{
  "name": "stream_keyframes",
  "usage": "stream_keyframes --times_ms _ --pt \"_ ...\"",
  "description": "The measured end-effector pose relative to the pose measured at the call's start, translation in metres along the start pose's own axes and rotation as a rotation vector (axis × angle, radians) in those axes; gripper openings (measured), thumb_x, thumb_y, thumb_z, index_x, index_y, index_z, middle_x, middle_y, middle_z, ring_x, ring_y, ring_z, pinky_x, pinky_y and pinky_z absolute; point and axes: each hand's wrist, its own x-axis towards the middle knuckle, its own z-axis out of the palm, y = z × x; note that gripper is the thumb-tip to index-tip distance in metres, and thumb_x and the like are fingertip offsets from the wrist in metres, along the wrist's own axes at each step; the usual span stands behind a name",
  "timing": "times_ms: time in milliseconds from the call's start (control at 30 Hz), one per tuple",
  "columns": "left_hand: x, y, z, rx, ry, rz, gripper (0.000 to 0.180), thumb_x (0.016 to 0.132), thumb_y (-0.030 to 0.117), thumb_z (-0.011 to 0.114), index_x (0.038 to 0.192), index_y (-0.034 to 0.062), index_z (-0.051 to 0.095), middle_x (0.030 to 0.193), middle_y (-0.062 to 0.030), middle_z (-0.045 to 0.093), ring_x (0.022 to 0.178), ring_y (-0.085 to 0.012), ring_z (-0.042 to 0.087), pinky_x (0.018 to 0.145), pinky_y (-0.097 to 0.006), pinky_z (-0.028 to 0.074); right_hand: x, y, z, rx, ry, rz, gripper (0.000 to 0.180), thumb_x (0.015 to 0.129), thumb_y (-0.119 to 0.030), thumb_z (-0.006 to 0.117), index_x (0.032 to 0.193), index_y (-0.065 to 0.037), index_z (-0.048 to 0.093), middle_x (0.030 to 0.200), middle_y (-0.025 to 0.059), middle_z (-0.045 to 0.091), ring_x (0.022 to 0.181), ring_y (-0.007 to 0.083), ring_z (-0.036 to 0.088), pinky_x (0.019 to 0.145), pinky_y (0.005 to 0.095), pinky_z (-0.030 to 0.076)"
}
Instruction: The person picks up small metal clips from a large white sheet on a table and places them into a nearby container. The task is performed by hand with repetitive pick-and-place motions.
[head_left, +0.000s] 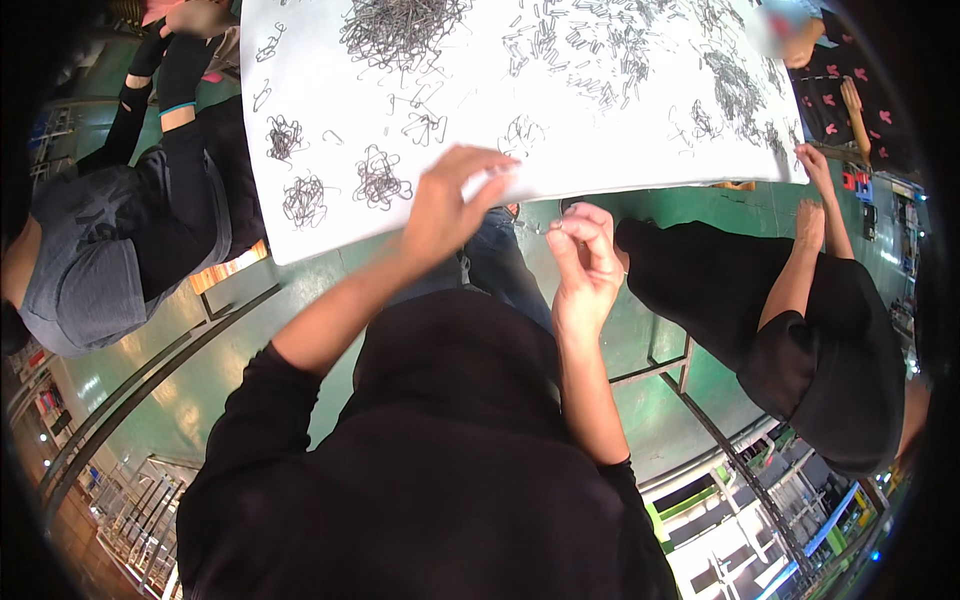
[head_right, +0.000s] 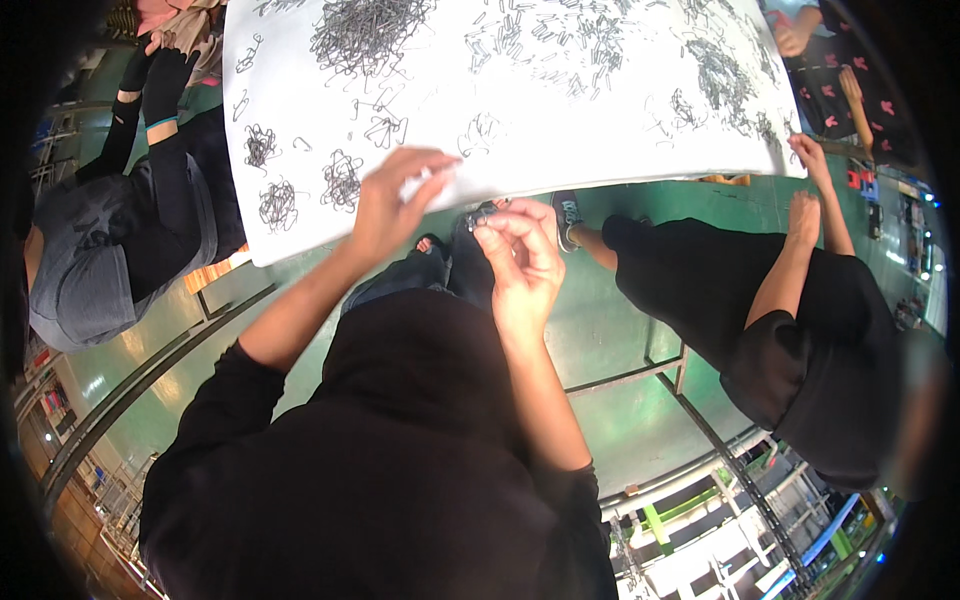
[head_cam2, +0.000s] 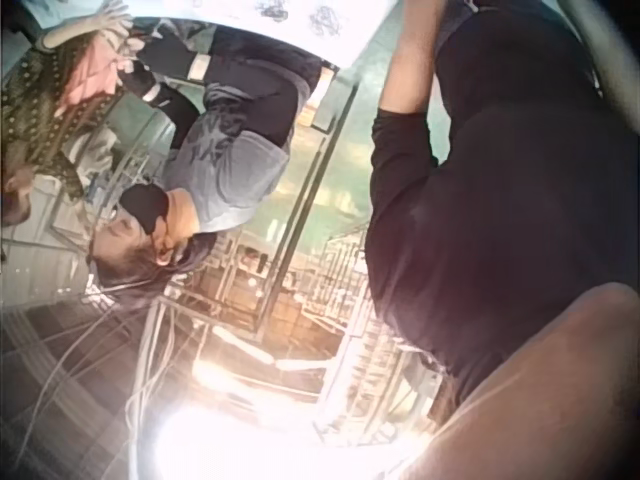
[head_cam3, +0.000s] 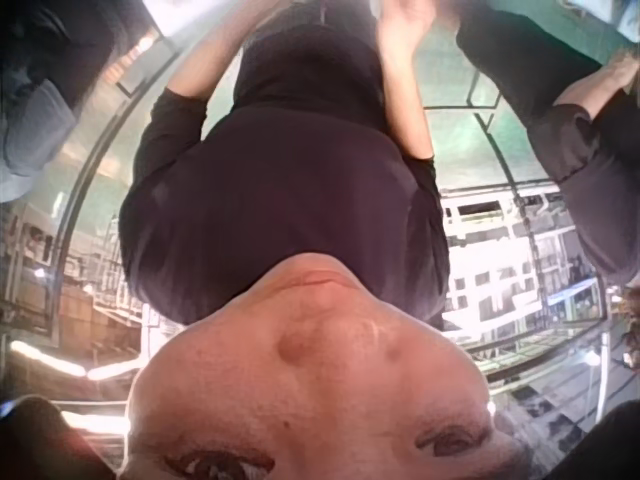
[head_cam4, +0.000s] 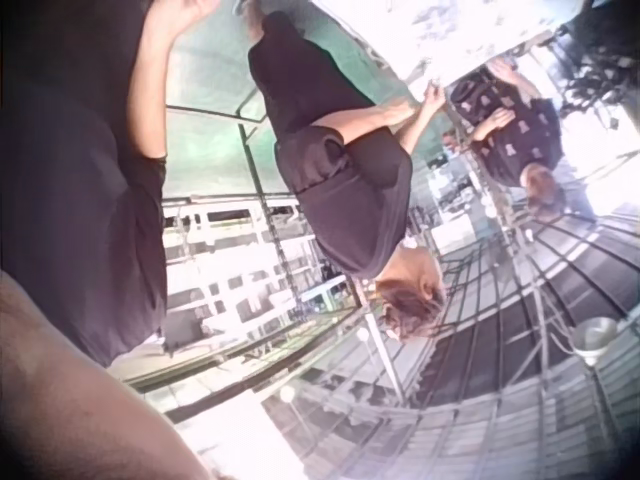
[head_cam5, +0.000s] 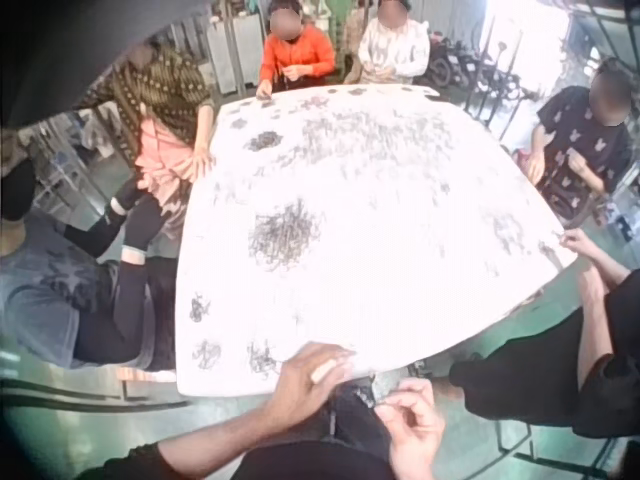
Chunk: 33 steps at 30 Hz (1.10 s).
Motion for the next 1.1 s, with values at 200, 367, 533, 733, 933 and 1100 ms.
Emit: stream_keyframes --times_ms 200,367,533,733,933,1100 --pt "0.122 -0.092 0.041 0.462 -0.018 -0.082 0.015 0.083 0.024 0.069 0.089 0.0100 0.072 0.087 -0.0069 0.065 0.089 -0.0249 0.059 0.077 -0.038 0.047 0.006 0.002 -0.013 -0.122 -0.028 0.009 0.012 0.077 0.002 0.073 0.087 -0.004 0.068 0.098 0.0031 0.053 0.077 0.0097 0.048 0.073 0.0235 0.043" --pt "0.157 -0.106 0.069 0.740 -0.115 -0.203 0.013 0.083 0.022 0.069 0.089 0.0104 0.071 0.092 -0.0041 0.065 0.097 -0.0242 0.057 0.078 -0.040 0.048 0.010 0.007 -0.018 -0.139 -0.045 0.036 0.011 0.078 0.001 0.073 0.086 -0.003 0.069 0.096 0.0030 0.053 0.076 0.0099 0.048 0.068 0.0230 0.042" --pt "0.141 -0.093 0.061 0.489 -0.110 -0.201 0.014 0.084 0.019 0.069 0.094 0.0102 0.070 0.088 -0.0060 0.067 0.088 -0.0209 0.062 0.076 -0.034 0.049 0.011 0.014 -0.017 -0.159 -0.053 0.045 0.010 0.078 0.002 0.072 0.086 -0.003 0.068 0.095 0.0034 0.053 0.076 0.0100 0.049 0.066 0.0224 0.041" --pt "0.050 -0.025 0.023 -0.169 -0.178 -0.427 0.017 0.084 0.014 0.069 0.098 0.0036 0.070 0.083 -0.0060 0.069 0.077 -0.0136 0.063 0.073 -0.027 0.050 0.004 0.018 -0.011 -0.264 -0.043 0.031 0.008 0.078 -0.001 0.072 0.085 -0.003 0.069 0.096 0.0042 0.054 0.077 0.0108 0.049 0.065 0.0230 0.041" --pt "-0.002 0.027 -0.010 -0.510 -0.212 -0.616 0.019 0.086 0.013 0.070 0.099 -0.0003 0.068 0.089 -0.0058 0.069 0.080 -0.0101 0.063 0.072 -0.024 0.048 -0.003 0.031 0.002 -0.282 -0.033 0.028 0.008 0.078 -0.007 0.074 0.085 -0.006 0.070 0.096 0.0035 0.055 0.078 0.0115 0.049 0.066 0.0242 0.040" --pt "-0.017 0.039 -0.018 -0.447 -0.147 -0.599 0.013 0.084 0.012 0.070 0.092 0.0021 0.071 0.084 -0.0054 0.071 0.077 -0.0096 0.064 0.070 -0.024 0.050 -0.007 0.032 0.009 -0.304 -0.037 -0.024 0.008 0.078 -0.009 0.075 0.085 -0.007 0.071 0.096 0.0025 0.056 0.079 0.0117 0.049 0.065 0.0251 0.040"
